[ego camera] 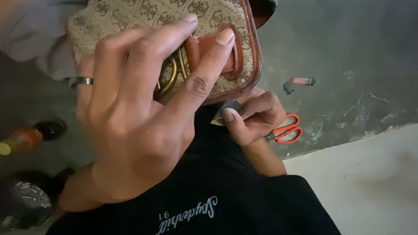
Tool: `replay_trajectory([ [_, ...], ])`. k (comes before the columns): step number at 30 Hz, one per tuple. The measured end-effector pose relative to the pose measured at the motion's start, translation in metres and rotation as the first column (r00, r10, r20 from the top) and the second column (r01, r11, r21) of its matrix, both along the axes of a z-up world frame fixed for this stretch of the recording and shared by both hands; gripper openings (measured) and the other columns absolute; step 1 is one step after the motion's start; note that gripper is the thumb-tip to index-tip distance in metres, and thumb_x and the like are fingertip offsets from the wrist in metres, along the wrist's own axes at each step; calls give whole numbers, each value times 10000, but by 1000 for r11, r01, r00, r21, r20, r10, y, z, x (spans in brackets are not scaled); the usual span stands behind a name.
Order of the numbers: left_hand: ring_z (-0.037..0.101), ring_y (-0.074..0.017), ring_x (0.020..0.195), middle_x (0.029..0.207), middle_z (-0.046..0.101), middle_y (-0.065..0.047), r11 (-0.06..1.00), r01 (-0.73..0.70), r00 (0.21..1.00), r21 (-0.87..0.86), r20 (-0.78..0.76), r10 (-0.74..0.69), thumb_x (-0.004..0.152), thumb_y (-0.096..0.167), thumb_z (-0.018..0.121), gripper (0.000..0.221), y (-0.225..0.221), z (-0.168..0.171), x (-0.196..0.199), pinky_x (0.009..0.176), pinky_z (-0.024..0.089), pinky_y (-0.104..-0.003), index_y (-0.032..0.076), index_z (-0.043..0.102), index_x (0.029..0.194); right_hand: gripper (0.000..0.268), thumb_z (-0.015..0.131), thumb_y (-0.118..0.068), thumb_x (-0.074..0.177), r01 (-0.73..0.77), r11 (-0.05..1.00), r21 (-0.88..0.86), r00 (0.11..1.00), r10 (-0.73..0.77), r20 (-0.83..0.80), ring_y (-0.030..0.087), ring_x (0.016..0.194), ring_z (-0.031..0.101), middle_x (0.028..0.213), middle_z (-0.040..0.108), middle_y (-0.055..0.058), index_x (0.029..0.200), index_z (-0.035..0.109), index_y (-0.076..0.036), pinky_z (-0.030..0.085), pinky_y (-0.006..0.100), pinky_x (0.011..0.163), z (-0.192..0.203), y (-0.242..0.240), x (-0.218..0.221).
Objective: The person cleans the edges and seams of a patterned handbag using a small cloth.
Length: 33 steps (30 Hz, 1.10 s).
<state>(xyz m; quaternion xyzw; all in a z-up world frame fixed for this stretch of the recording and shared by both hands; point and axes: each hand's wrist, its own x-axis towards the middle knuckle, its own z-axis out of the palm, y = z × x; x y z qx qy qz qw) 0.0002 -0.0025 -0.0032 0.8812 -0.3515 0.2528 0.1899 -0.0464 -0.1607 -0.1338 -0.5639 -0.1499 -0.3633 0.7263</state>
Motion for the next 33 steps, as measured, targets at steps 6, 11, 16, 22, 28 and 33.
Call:
replay_trajectory([
  [6, 691, -323, 1101, 1312, 728, -98, 1000, -1, 1000, 26, -30, 1, 1241, 3, 818, 243, 2, 1, -2, 837, 580, -452, 172, 802, 1414, 231, 689, -47, 899, -41, 998, -56, 999, 41, 2, 216, 547, 524, 673, 556, 103, 905, 462, -94, 411, 350, 581, 6, -6, -3],
  [11, 685, -299, 1081, 1305, 729, -84, 999, -5, 1000, 33, 16, 5, 1233, 6, 841, 275, 1, -6, 1, 817, 591, -417, 202, 785, 1417, 301, 636, -80, 945, 17, 999, 33, 971, -25, 238, 188, 395, 394, 519, 386, 15, 987, 339, -101, 337, 273, 738, 21, -2, 16],
  [16, 676, -291, 1171, 1338, 678, -61, 997, -38, 999, 74, 29, 36, 1240, 186, 833, 213, -6, -6, 0, 945, 526, -497, 252, 741, 1420, 211, 629, -52, 973, 115, 982, 150, 948, -154, 279, 137, 500, 378, 680, 414, 17, 1012, 422, -64, 384, 300, 582, 36, 3, 26],
  [22, 738, -229, 1024, 1261, 708, -11, 994, -109, 989, 25, 104, 105, 1189, 106, 645, 212, -2, -2, -2, 851, 493, -381, 233, 770, 1304, 506, 687, -521, 956, 375, 927, 20, 893, -356, -276, 97, 617, 406, 684, 478, 31, 859, 431, -96, 307, 304, 635, 57, 31, 16],
  [28, 672, -225, 1152, 1379, 647, -99, 973, 24, 1000, 228, -11, -22, 1223, 61, 737, 349, 18, 9, 5, 780, 671, -304, 178, 616, 1529, 433, 527, -458, 1033, 406, 911, -74, 836, -403, -372, 79, 543, 361, 581, 413, -5, 765, 389, -147, 269, 269, 561, 54, 26, 20],
  [33, 625, -370, 1103, 1355, 630, -225, 962, 274, 960, 11, -67, -273, 1137, -67, 602, 263, 25, 3, 18, 858, 588, -480, -36, 736, 1361, 415, 529, -415, 1019, 409, 911, 54, 859, -364, -359, 58, 516, 308, 575, 318, -43, 748, 328, -174, 227, 250, 517, 47, 23, 23],
])
